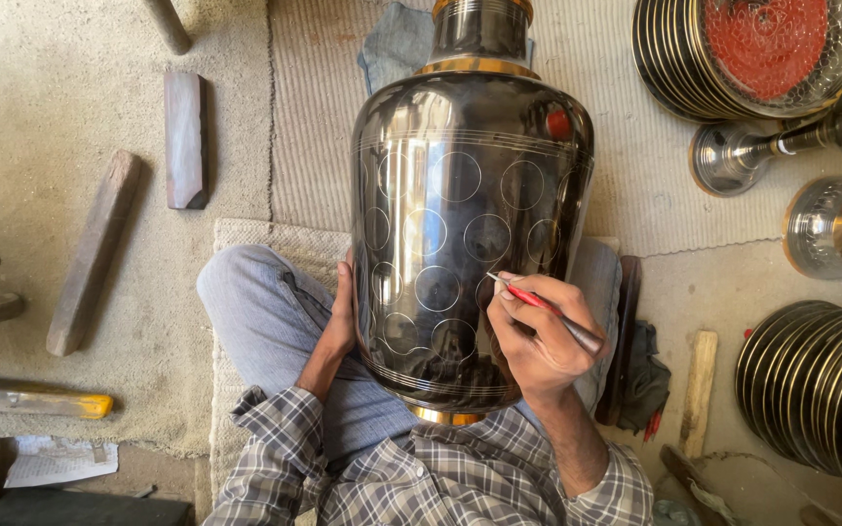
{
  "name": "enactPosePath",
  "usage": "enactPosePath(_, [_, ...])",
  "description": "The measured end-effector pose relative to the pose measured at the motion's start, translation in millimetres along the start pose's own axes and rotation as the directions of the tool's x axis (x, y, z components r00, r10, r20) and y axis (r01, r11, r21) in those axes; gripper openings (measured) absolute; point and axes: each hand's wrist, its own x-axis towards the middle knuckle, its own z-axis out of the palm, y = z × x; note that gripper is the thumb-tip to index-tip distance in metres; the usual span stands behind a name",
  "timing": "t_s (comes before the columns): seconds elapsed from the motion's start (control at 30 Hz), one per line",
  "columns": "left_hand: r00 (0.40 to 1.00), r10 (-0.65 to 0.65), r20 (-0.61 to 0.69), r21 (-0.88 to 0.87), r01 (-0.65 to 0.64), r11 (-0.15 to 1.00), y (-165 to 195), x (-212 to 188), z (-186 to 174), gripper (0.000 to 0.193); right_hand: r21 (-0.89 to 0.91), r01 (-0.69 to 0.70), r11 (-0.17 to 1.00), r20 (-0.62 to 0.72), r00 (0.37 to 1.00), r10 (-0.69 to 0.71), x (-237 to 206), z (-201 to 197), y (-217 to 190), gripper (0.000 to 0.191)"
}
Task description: The person sits on the floor with a large dark metal vase held between their legs and uses a red-handled scribe to engrave circular patterns onto the vase surface, steadying the vase with the other hand and rotating it to reach new areas.
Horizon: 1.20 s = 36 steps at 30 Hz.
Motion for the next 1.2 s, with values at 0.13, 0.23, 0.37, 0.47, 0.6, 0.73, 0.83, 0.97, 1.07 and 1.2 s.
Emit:
enactPosePath(0.13, [1.000, -0.011, -0.015, 0.005, 0.011, 1.000, 0, 0, 0, 0.080, 0.001, 0.025, 1.000, 0.018, 1.000, -0.025, 0, -1, -2, 0.022])
enactPosePath(0.23, [0.999, -0.038, -0.015, -0.020, 0.038, 0.999, 1, -2, 0, 0.080, -0.014, 0.036, 0.999, 0.018, 0.999, -0.036, 1, -1, -2, 0.022])
enactPosePath(0.37, [0.999, -0.042, -0.026, -0.007, 0.042, 0.999, 0, -1, -1, 0.080, -0.001, 0.030, 1.000, 0.026, 0.999, -0.030, 1, -1, -2, 0.022])
enactPosePath(0.47, [1.000, -0.016, -0.015, -0.006, 0.016, 1.000, -4, 1, -2, 0.080, 0.025, 0.042, 0.999, 0.034, 0.998, -0.043, 2, -1, 0, 0.021])
enactPosePath(0.6, [1.000, 0.004, -0.008, 0.021, -0.004, 1.000, -9, 2, -4, 0.078, 0.033, 0.043, 0.999, 0.032, 0.999, -0.044, 1, -1, 1, 0.021])
enactPosePath(0.73, [1.000, -0.025, -0.015, -0.007, 0.025, 1.000, -10, 4, -5, 0.076, 0.024, 0.023, 0.999, 0.027, 0.999, -0.024, 1, -2, -1, 0.021])
enactPosePath(0.83, [1.000, 0.016, 0.003, 0.001, -0.016, 1.000, -8, 3, -4, 0.077, 0.027, 0.011, 1.000, 0.029, 1.000, -0.011, 2, -2, -3, 0.020])
enactPosePath(0.97, [1.000, -0.001, -0.009, -0.011, 0.001, 1.000, -5, 3, -3, 0.078, 0.038, 0.011, 0.999, 0.026, 1.000, -0.012, 3, -2, -3, 0.020])
enactPosePath(1.07, [1.000, -0.015, -0.016, -0.005, 0.015, 1.000, -5, 2, -3, 0.079, 0.040, 0.011, 0.999, 0.029, 1.000, -0.012, 3, -2, -3, 0.020])
enactPosePath(1.2, [1.000, -0.014, -0.015, 0.000, 0.014, 1.000, -8, 2, -3, 0.079, 0.043, 0.009, 0.999, 0.024, 1.000, -0.010, 3, -3, -3, 0.020])
